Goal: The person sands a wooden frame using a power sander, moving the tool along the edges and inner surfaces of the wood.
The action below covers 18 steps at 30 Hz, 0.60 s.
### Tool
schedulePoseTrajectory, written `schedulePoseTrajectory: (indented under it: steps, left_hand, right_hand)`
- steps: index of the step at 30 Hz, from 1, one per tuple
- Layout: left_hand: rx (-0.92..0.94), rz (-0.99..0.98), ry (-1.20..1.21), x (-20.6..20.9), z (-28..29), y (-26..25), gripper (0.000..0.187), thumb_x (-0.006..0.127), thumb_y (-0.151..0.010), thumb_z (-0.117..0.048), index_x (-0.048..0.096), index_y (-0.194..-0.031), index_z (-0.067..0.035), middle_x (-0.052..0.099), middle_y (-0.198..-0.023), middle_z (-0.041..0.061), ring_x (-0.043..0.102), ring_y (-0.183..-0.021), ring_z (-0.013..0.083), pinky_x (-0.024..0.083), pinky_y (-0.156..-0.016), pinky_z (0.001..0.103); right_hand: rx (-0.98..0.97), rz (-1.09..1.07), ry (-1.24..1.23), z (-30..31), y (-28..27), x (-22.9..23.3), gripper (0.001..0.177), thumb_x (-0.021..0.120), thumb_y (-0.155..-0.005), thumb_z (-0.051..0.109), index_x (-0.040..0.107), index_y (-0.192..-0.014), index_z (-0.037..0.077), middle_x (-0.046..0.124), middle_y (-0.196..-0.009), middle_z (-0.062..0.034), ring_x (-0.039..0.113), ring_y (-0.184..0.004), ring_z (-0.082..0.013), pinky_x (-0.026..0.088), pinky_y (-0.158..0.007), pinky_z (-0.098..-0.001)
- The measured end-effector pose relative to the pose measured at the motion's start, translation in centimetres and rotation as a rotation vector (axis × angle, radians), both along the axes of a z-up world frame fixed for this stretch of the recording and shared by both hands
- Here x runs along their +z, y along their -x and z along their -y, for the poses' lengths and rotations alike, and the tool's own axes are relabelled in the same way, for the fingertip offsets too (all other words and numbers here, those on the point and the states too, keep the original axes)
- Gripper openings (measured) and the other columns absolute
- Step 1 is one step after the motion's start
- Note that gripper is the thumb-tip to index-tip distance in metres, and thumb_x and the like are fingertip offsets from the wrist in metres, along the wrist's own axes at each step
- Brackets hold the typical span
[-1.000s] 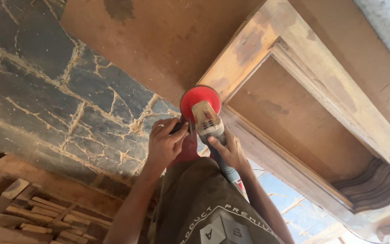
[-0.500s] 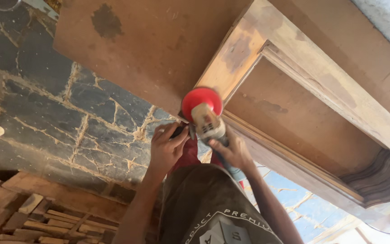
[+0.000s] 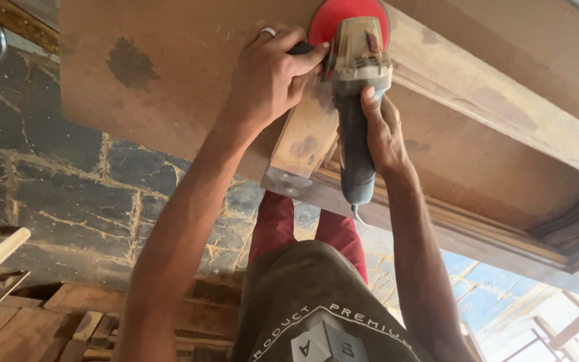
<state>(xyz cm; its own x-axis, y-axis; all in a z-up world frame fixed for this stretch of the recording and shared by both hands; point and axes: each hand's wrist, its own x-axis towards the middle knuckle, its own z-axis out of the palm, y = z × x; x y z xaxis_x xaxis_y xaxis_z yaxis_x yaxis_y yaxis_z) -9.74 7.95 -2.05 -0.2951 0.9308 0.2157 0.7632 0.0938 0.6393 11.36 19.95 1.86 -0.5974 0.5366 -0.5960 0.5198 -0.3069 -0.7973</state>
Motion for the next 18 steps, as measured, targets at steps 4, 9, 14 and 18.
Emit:
schedulePoseTrajectory:
  steps: [4, 9, 14, 18]
  left_hand:
    - [0.004, 0.005, 0.01, 0.7, 2.1, -1.1, 0.05, 0.077, -0.077, -0.009, 0.077, -0.126, -0.019, 0.064, -0.107, 0.008, 0.062, -0.101, 0.0299, 0.049, -0.096, 0.043]
    - [0.013, 0.084, 0.105, 1.7, 5.4, -2.8, 0.05, 0.075, -0.075, -0.007, 0.078, -0.124, -0.019, 0.064, -0.108, 0.01, 0.062, -0.101, 0.0311, 0.048, -0.097, 0.044]
    - [0.018, 0.102, 0.12, 2.2, 7.6, -4.0, 0.046, 0.074, -0.079, -0.005, 0.077, -0.123, -0.016, 0.061, -0.105, 0.008, 0.063, -0.104, 0.0286, 0.047, -0.101, 0.045]
    - [0.068, 0.132, 0.096, 2.4, 9.2, -4.8, 0.046, 0.073, -0.077, -0.005, 0.076, -0.122, -0.013, 0.062, -0.11, 0.012, 0.062, -0.103, 0.0321, 0.046, -0.099, 0.045]
  right_hand:
    - [0.008, 0.006, -0.02, 2.7, -1.0, 0.1, 0.065, 0.045, -0.106, 0.06, 0.063, -0.123, 0.0, 0.065, -0.09, -0.0045, 0.062, -0.074, -0.0112, 0.052, -0.063, -0.0279]
    - [0.012, 0.063, 0.023, 5.5, -3.4, -0.7, 0.062, 0.047, -0.104, 0.057, 0.062, -0.12, -0.001, 0.067, -0.087, -0.0055, 0.063, -0.073, -0.0108, 0.052, -0.063, -0.0281]
    - [0.055, 0.063, 0.019, 7.1, -4.8, -1.2, 0.06, 0.05, -0.105, 0.053, 0.062, -0.124, -0.002, 0.069, -0.094, -0.007, 0.063, -0.08, -0.0118, 0.053, -0.069, -0.0293]
    - [0.129, 0.089, -0.014, 8.0, -5.2, -1.5, 0.058, 0.053, -0.104, 0.05, 0.064, -0.122, -0.003, 0.073, -0.098, -0.0092, 0.067, -0.088, -0.0144, 0.055, -0.079, -0.0309]
